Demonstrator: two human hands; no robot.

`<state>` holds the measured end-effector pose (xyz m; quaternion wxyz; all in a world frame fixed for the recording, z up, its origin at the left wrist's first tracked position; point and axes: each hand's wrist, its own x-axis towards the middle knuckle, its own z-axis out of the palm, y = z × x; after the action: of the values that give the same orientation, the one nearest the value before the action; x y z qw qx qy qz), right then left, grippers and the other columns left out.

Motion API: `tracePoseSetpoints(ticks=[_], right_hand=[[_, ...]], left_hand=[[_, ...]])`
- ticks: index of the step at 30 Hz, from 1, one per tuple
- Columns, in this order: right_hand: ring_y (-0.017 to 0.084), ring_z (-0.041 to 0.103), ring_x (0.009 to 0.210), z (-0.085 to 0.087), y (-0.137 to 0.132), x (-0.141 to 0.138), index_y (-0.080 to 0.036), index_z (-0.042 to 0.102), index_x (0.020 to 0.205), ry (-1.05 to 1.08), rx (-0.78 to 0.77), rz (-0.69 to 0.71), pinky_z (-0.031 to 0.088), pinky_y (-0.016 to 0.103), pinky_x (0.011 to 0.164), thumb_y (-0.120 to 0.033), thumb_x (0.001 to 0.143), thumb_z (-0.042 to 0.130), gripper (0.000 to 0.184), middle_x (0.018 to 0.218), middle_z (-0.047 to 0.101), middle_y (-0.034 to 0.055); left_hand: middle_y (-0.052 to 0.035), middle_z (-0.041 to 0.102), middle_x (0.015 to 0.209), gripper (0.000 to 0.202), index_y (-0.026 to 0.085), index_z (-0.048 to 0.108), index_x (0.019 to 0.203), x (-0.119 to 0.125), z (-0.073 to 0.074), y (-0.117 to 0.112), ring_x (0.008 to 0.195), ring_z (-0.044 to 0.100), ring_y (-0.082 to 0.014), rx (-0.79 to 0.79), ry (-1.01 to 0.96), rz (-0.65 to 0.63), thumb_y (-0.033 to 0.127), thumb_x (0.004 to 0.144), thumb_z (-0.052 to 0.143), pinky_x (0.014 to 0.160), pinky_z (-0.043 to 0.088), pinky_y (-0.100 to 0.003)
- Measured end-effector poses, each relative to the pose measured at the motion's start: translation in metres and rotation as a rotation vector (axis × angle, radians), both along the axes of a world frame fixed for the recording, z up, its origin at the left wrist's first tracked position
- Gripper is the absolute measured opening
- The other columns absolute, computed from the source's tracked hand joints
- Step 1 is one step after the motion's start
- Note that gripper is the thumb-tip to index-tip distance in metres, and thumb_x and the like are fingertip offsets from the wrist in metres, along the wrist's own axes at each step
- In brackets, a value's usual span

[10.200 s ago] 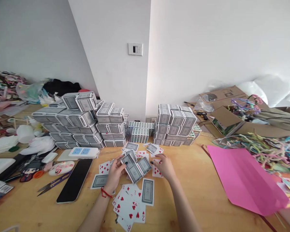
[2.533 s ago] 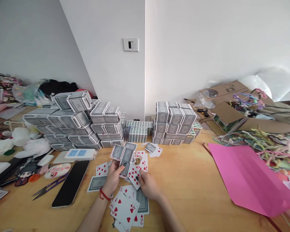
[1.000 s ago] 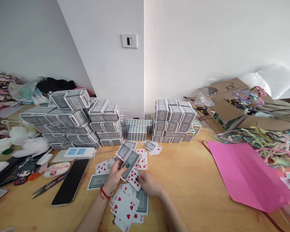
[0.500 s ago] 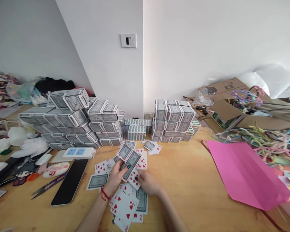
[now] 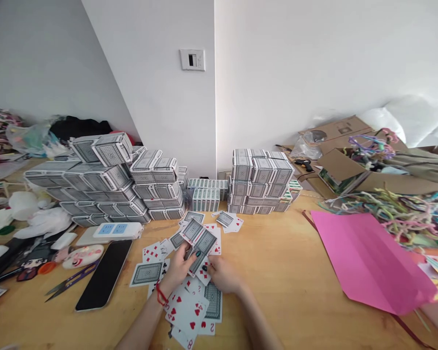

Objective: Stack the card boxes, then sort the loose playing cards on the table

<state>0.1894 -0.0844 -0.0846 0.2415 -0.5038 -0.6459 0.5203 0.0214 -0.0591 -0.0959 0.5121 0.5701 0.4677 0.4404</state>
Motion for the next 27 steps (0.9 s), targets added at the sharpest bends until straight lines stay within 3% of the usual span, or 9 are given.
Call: tracePoseSetpoints(ticks=[5,10,15,22,27], right_hand=[[0.012,0.048,0.047,-0.002,-0.001,-0.003,-0.019,0.048,0.065,-0.020,0.039,-0.027,0.036,0.022,0.051,-0.026,0.079,0.043,0.016,0.048,0.050,-0.0043],[0.009,0.037,0.035,-0.009,0.000,-0.005,-0.019,0.044,0.068,0.165,-0.031,-0.274,0.028,0.020,0.038,-0.049,0.077,0.045,0.031,0.041,0.042,-0.0072],[0.009,0.038,0.042,-0.012,0.002,-0.002,-0.018,0.046,0.067,0.239,0.096,-0.449,0.033,0.021,0.042,-0.060,0.075,0.042,0.043,0.047,0.039,-0.0059],[0.011,0.044,0.043,-0.009,-0.004,-0.007,-0.021,0.044,0.077,0.200,0.089,-0.405,0.039,0.023,0.040,-0.063,0.077,0.035,0.043,0.058,0.046,-0.0028],[0.013,0.047,0.042,-0.009,-0.006,-0.009,-0.022,0.038,0.068,0.124,0.133,-0.381,0.039,0.024,0.044,-0.059,0.081,0.030,0.040,0.051,0.052,-0.0013]], left_hand=[[-0.0110,0.061,0.107,0.034,0.016,0.055,0.102,0.002,0.000,0.001,0.102,0.054,-0.0256,-0.016,-0.003,0.033,0.025,0.070,0.057,0.089,0.039,-0.039],[-0.0093,0.065,0.100,0.032,0.015,0.058,0.095,0.000,0.008,0.002,0.095,0.057,-0.0267,-0.163,-0.139,0.079,0.033,0.069,0.059,0.080,0.044,-0.036],[-0.0075,0.062,0.107,0.033,0.017,0.056,0.101,-0.004,0.012,0.002,0.102,0.054,-0.0251,-0.142,-0.155,0.004,0.031,0.071,0.057,0.086,0.042,-0.035],[-0.0063,0.060,0.110,0.029,0.019,0.059,0.098,-0.008,0.004,0.004,0.107,0.050,-0.0239,-0.126,-0.082,0.057,0.031,0.072,0.055,0.093,0.035,-0.034],[-0.0061,0.061,0.109,0.028,0.020,0.059,0.098,-0.007,0.002,0.004,0.106,0.050,-0.0243,-0.125,-0.071,0.062,0.031,0.073,0.054,0.092,0.035,-0.034]])
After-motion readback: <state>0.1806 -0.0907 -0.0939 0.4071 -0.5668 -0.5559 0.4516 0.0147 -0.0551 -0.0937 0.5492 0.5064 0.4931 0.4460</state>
